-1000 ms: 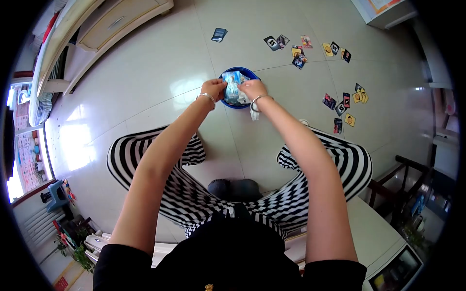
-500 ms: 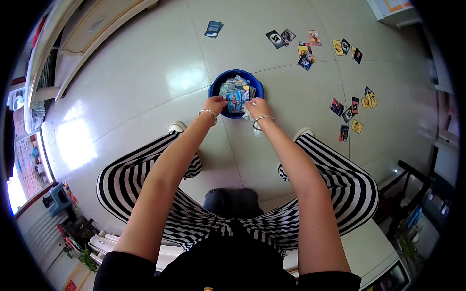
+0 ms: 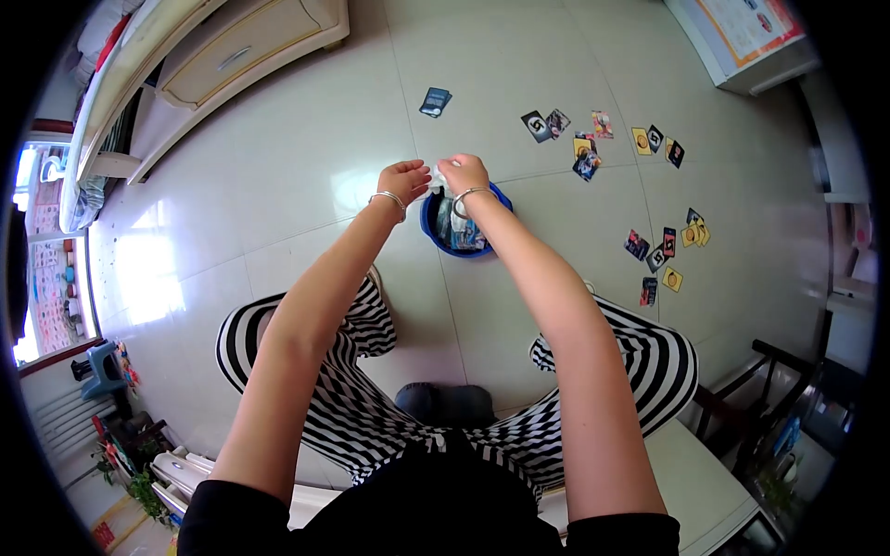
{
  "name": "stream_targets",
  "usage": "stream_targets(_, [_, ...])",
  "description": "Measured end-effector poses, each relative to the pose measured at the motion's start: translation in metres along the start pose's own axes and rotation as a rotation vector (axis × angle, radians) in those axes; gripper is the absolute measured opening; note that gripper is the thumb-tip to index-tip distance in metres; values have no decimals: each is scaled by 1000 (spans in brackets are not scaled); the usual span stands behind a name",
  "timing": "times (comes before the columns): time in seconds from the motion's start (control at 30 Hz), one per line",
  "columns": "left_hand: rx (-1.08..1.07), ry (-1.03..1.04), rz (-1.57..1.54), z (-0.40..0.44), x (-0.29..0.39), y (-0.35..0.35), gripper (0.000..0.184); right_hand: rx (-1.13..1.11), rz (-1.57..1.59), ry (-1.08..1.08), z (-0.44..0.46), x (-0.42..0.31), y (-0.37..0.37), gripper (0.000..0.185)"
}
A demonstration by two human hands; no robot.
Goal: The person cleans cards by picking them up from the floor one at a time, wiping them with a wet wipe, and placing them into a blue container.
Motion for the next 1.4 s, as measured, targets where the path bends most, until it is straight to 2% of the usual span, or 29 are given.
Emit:
stream_targets(0.2, [46, 38, 73, 81, 18, -7, 27, -24, 142, 81, 76, -24, 24, 32])
stream_targets(0.27, [64, 47, 109, 115, 16, -7, 26, -42, 292, 152, 108, -23, 33, 29])
stream_targets(0.47, [116, 62, 185, 218, -13, -9, 23, -35, 556, 406, 197, -12, 51, 24])
stream_targets(0.6, [179, 108, 279, 271, -36, -8, 21, -26, 592, 445, 245, 6, 58, 25])
stream_targets(0.67, [187, 240, 329, 298, -55, -13, 23, -5, 555, 454, 267, 16, 61, 26])
stream_targets(0.9, [189, 266, 618, 303, -53, -4, 28, 71, 323, 373, 278, 22, 64, 28])
stream_targets(1.0, [173, 232, 736, 289, -55, -2, 32, 83, 217, 411, 273, 30, 64, 29])
stream_targets(1.03, [166, 212, 732, 286, -58, -2, 33, 83, 218, 408, 271, 34, 63, 29])
stream_targets(1.1, [157, 175, 672, 281, -65, -2, 32, 103, 21, 343, 265, 39, 61, 29])
stream_targets(1.23, [161, 97, 584, 264, -75, -2, 26, 106, 52, 312, 252, 46, 64, 23])
stream_targets(1.3, [191, 103, 532, 253, -78, 1, 21, 193, 39, 286, 240, 45, 65, 21])
stream_targets(1.4, [130, 67, 537, 243, -80, 1, 19, 129, 98, 308, 222, 40, 61, 22])
Point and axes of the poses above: each hand's wrist, its own z-axis towards the middle knuckle, its own y-axis out of the palm, x = y × z, the point moved 1 cm from there along z, towards the middle knuckle, and after that the axes turned 10 degrees about y, right-handed, at the moved point
